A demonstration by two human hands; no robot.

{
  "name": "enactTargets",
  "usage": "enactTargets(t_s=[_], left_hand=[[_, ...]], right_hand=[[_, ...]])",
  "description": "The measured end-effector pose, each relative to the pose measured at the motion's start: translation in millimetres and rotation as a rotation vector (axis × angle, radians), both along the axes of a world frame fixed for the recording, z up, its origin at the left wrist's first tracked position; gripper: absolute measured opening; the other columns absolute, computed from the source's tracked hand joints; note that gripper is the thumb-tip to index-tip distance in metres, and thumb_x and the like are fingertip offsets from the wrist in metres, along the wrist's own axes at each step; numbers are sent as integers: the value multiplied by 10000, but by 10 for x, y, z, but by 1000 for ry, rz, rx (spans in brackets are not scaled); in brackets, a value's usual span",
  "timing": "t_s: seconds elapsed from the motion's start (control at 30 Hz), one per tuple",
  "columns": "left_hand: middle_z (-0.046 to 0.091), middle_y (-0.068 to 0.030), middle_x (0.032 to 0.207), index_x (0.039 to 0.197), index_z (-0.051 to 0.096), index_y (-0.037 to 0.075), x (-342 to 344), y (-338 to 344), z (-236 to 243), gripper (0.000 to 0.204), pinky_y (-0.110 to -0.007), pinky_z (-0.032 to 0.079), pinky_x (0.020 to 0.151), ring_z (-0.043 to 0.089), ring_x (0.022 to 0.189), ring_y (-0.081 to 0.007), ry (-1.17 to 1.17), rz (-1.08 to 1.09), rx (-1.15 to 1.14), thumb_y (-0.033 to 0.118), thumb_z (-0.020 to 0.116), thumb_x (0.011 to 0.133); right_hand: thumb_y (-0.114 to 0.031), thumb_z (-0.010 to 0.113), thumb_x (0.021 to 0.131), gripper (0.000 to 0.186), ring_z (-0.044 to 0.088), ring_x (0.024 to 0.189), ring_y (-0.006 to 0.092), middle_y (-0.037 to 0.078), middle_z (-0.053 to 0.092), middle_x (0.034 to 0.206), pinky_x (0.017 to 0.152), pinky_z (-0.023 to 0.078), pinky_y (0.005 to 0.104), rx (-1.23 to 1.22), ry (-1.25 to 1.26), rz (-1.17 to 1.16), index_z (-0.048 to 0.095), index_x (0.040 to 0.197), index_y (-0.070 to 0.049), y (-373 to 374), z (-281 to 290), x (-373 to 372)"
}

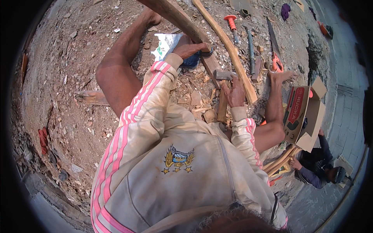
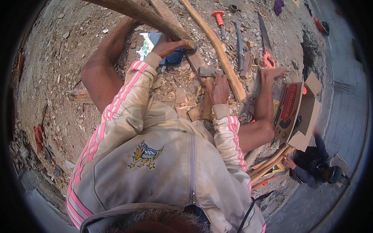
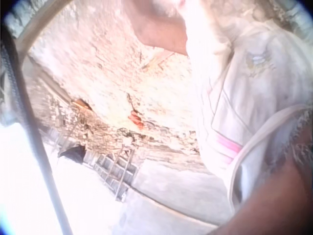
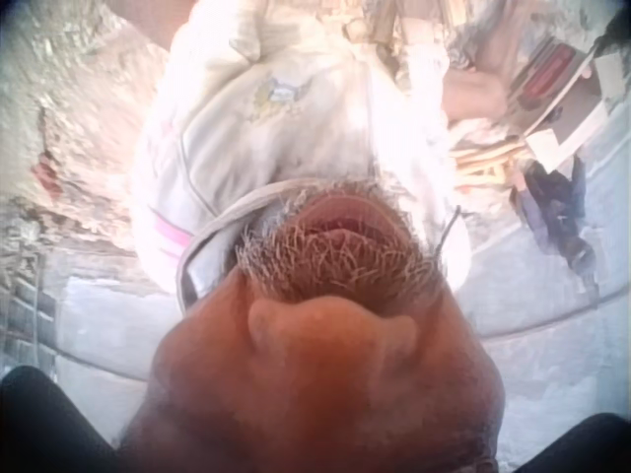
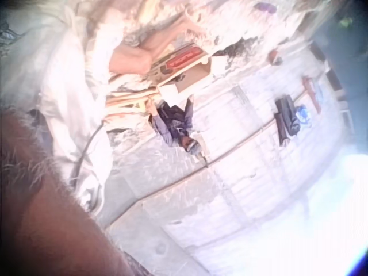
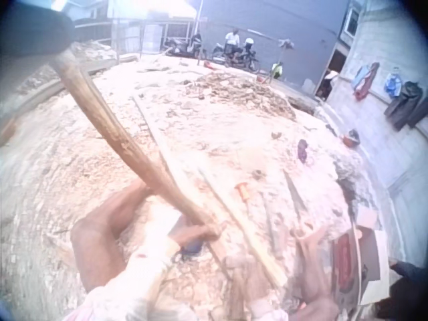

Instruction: The person sits on the ground and uses a hammer and a hand saw to shape a small piece of wood. They repeatedly strike the wood with the hammer and then saw it, occasionally inspecting the piece.

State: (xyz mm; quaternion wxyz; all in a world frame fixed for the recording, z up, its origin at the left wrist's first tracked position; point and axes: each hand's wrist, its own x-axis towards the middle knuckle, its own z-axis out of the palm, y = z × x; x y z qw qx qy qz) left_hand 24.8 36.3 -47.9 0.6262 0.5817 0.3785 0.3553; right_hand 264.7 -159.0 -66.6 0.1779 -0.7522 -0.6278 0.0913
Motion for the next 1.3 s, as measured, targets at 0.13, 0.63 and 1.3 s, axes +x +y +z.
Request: enactTargets(t_s=[0.13,0.63,1.3], left_hand=[[620,-157,1270,1310,499,-39,29,-147,64,695,-365,472,1014,615,1143,-249,53,45,-12,270,827,781],[590,-94,637,976,545,83,-381,126,595,360,-369,549,515,620,526,-231,-533,535,-283,426,640,922],[621,-129,720,1044,490,104,-1027,334,1138,542,-396,593,589,660,628,-274,-589,646,149,591,674,894]], right_hand=[[-428,828,755,648,577,1085,395,193,586,1129,910,482,482,187,-8,168,605,1206,-19,784,47,-371],[-489,831,702,590,604,904,352,143,614,893,771,499,456,235,187,224,635,973,-3,653,653,-1471],[-421,797,773,519,592,990,376,177,611,1009,871,481,459,149,252,204,618,1054,-23,-253,75,-936]])
